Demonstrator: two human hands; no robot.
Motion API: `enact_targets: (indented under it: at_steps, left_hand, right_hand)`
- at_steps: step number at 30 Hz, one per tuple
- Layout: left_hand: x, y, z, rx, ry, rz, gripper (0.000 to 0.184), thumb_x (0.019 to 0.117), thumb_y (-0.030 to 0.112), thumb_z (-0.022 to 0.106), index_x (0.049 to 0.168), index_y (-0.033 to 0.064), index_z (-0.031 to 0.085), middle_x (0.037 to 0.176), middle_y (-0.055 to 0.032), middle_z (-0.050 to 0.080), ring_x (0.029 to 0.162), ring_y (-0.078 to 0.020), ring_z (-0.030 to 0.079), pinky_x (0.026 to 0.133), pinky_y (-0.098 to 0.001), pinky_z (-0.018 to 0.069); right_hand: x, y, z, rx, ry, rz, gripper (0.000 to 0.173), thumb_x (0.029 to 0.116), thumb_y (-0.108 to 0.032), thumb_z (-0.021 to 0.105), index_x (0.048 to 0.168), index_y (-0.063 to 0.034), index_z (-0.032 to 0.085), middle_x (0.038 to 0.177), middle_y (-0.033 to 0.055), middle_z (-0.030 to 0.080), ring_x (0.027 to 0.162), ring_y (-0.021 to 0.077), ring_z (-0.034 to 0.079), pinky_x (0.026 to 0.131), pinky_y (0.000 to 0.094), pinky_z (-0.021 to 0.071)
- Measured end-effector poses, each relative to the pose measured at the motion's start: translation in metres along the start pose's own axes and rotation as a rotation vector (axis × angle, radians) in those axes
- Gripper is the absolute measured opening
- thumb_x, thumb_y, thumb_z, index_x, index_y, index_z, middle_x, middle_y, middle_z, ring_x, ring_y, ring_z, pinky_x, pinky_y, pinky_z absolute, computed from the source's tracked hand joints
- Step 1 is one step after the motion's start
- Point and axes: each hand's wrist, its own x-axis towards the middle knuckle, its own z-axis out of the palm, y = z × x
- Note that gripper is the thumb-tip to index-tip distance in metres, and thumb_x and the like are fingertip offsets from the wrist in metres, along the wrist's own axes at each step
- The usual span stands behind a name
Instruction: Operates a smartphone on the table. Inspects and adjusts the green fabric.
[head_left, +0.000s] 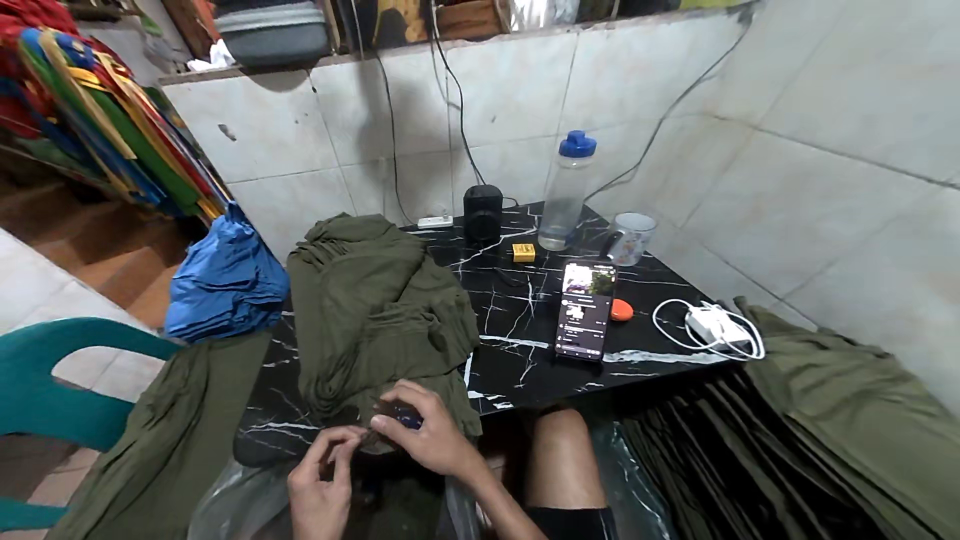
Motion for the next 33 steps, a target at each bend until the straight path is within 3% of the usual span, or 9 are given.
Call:
enact_targets:
  at_steps: [5,10,18,22,24,26,29,31,33]
  left_hand:
    - [-0.001,0.005,-0.008,0.006,0.006,-0.03,0.01,0.0983,0.001,0.054,0.102,0.0026,0.063,0.104,-0.0044,0.074,0.1,-0.0135,0.071,0.085,-0.0277,0.061]
    - [-0.005,0.007,-0.006,0.101,-0.077,0.088,0.006,0.0954,0.006,0.065,0.095,0.0033,0.071,0.115,-0.0099,0.072,0.108,-0.0156,0.071,0.089,-0.0279,0.0623]
    - [-0.006,0.003,-0.002,0.085,-0.036,0.079,0.007,0.0933,0.003,0.065,0.096,0.0019,0.072,0.111,-0.0101,0.073,0.107,-0.0162,0.071,0.089,-0.0281,0.062]
    - [-0.006,0.005,-0.001,0.05,-0.017,0.062,0.007,0.0949,0.002,0.063,0.1,0.002,0.069,0.113,-0.0088,0.073,0.105,-0.0158,0.071,0.086,-0.0274,0.0618]
    - [-0.006,0.009,0.0,0.027,-0.002,0.049,0.008,0.0958,0.001,0.062,0.102,0.0023,0.066,0.113,-0.008,0.073,0.105,-0.0152,0.071,0.088,-0.0275,0.0613]
    - [-0.006,0.01,0.001,-0.002,0.028,0.038,0.008,0.0963,0.002,0.062,0.103,0.0024,0.066,0.11,-0.007,0.073,0.103,-0.0149,0.071,0.087,-0.0275,0.0612]
    - [-0.013,0.014,-0.005,0.028,-0.025,-0.039,0.008,0.0961,0.007,0.065,0.101,0.0009,0.068,0.094,-0.002,0.071,0.081,-0.0076,0.069,0.072,-0.0236,0.061]
    - [-0.019,0.018,-0.017,0.034,-0.33,-0.173,0.013,0.0984,0.011,0.064,0.096,0.0004,0.072,0.084,-0.0032,0.072,0.065,-0.0079,0.067,0.06,-0.027,0.0602]
    - [-0.021,0.01,-0.026,0.06,-0.672,-0.264,0.025,0.1038,0.02,0.059,0.097,0.003,0.076,0.083,-0.0037,0.075,0.065,-0.0102,0.07,0.063,-0.0308,0.062]
  right_hand:
    - [-0.008,-0.008,-0.007,-0.357,-0.184,-0.01,0.043,0.1003,-0.049,0.061,0.115,-0.0094,0.07,0.091,0.008,0.071,0.079,0.021,0.067,0.074,0.0448,0.055]
    - [-0.014,-0.017,0.001,-0.576,-0.209,-0.103,0.032,0.1017,-0.039,0.061,0.108,-0.0088,0.068,0.087,0.0079,0.07,0.077,0.0241,0.07,0.067,0.0459,0.0568]
    - [-0.015,-0.022,0.008,-0.649,-0.177,-0.014,0.037,0.1057,-0.041,0.052,0.108,-0.0085,0.068,0.087,0.0095,0.07,0.076,0.0271,0.07,0.065,0.0477,0.0566]
    - [-0.016,-0.017,0.016,-0.656,0.02,-0.082,0.04,0.1068,-0.042,0.049,0.1,-0.0097,0.071,0.078,0.006,0.068,0.067,0.0223,0.068,0.057,0.0423,0.0554]
    - [-0.012,-0.014,0.018,-0.551,0.107,-0.038,0.042,0.104,-0.046,0.055,0.112,-0.0083,0.073,0.09,0.0076,0.072,0.071,0.0197,0.069,0.062,0.0396,0.0577]
    - [-0.008,-0.013,0.013,-0.449,0.016,0.092,0.046,0.1017,-0.051,0.057,0.128,-0.0157,0.069,0.114,0.0073,0.069,0.086,0.019,0.069,0.072,0.0403,0.0591]
    - [-0.001,-0.005,0.0,-0.319,-0.155,0.197,0.034,0.0959,-0.037,0.069,0.118,-0.012,0.073,0.126,0.0074,0.065,0.106,0.0206,0.066,0.091,0.0439,0.0562]
    - [0.002,0.002,-0.008,-0.196,-0.195,0.169,0.03,0.0965,-0.032,0.07,0.112,-0.0069,0.073,0.123,0.0076,0.067,0.11,0.0182,0.065,0.097,0.041,0.0534]
    - [0.002,0.009,-0.012,-0.061,-0.192,0.148,0.031,0.0985,-0.033,0.069,0.113,-0.0056,0.073,0.119,0.0062,0.071,0.111,0.0143,0.066,0.1,0.0364,0.0525]
